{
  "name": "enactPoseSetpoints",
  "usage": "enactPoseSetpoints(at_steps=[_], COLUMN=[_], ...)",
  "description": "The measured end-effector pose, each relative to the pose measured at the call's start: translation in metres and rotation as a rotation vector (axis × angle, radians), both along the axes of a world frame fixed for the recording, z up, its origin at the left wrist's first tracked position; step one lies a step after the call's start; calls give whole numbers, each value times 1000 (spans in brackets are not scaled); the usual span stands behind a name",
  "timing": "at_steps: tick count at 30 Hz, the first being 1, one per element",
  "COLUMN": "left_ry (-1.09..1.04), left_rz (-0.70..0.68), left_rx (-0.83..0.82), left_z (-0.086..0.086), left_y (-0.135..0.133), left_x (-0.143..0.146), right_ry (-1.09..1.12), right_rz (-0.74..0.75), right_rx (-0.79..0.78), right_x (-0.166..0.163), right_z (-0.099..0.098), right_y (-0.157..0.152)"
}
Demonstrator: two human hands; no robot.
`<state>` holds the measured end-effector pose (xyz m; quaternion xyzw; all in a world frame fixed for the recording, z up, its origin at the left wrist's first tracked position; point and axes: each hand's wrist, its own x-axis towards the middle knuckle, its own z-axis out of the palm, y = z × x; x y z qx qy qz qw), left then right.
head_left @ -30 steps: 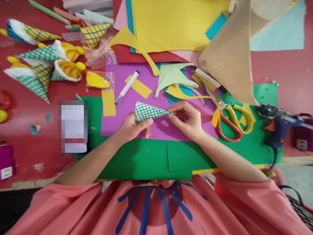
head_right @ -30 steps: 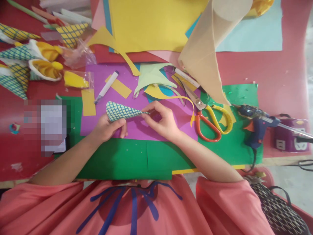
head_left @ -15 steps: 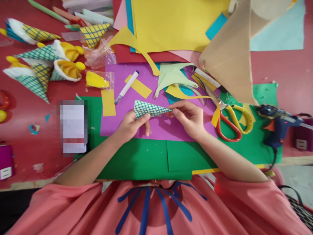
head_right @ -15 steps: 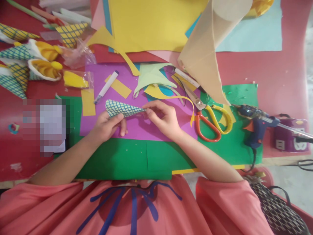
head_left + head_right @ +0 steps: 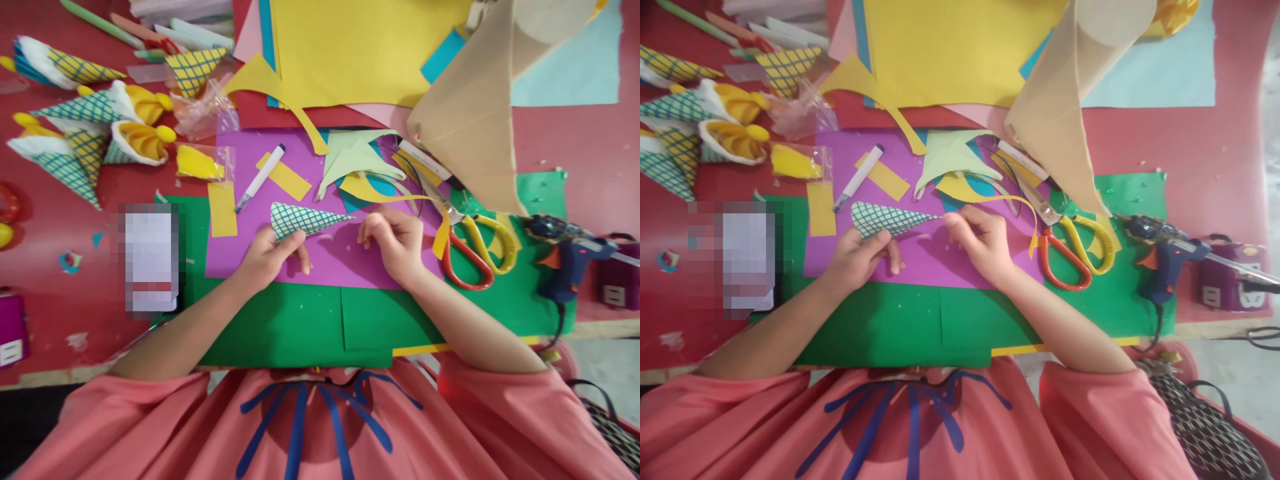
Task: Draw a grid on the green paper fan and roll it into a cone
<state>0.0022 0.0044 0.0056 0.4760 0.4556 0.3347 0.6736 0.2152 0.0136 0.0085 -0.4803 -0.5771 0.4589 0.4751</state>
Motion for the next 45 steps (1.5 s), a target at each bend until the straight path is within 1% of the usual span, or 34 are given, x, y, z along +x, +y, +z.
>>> enactPoseSetpoints(at_steps=[3, 6, 10, 20, 23, 26, 31, 33, 36, 39, 42, 45], left_ry=[98, 184, 206, 177, 85, -30, -99, -120, -119, -109, -109, -89], left_rz=[-49, -121, -164, -195, -156, -72, 1, 19, 45, 42, 26, 36], left_rx=[104, 170, 172, 122, 55, -31, -108, -122, -131, -114, -73, -17], left_z=[4, 11, 14, 11, 8, 3, 1, 3, 4, 3, 1, 0], left_y=[-2, -2, -2, -2, -2, -2, 2, 3, 5, 4, 1, -2], left_x=[1, 2, 3, 1, 2, 2, 1, 2, 4, 3, 1, 1], right_ry=[-163, -206, -202, -156, -115, -39, 112, 117, 62, -19, 3, 38], right_rz=[18, -5, -23, 27, 28, 24, -103, -106, -69, -69, -60, -37], right_rx=[74, 102, 75, 71, 74, 46, -13, -9, -13, -34, -67, -18], right_x=[-3, -5, -4, -4, -4, -3, 1, 1, 2, 3, 3, 1], right_z=[-1, -3, -6, -7, -8, -9, -8, -6, -2, 1, 0, -3], right_y=[-2, -1, 0, 1, 1, 2, 8, 9, 6, 4, 5, 6])
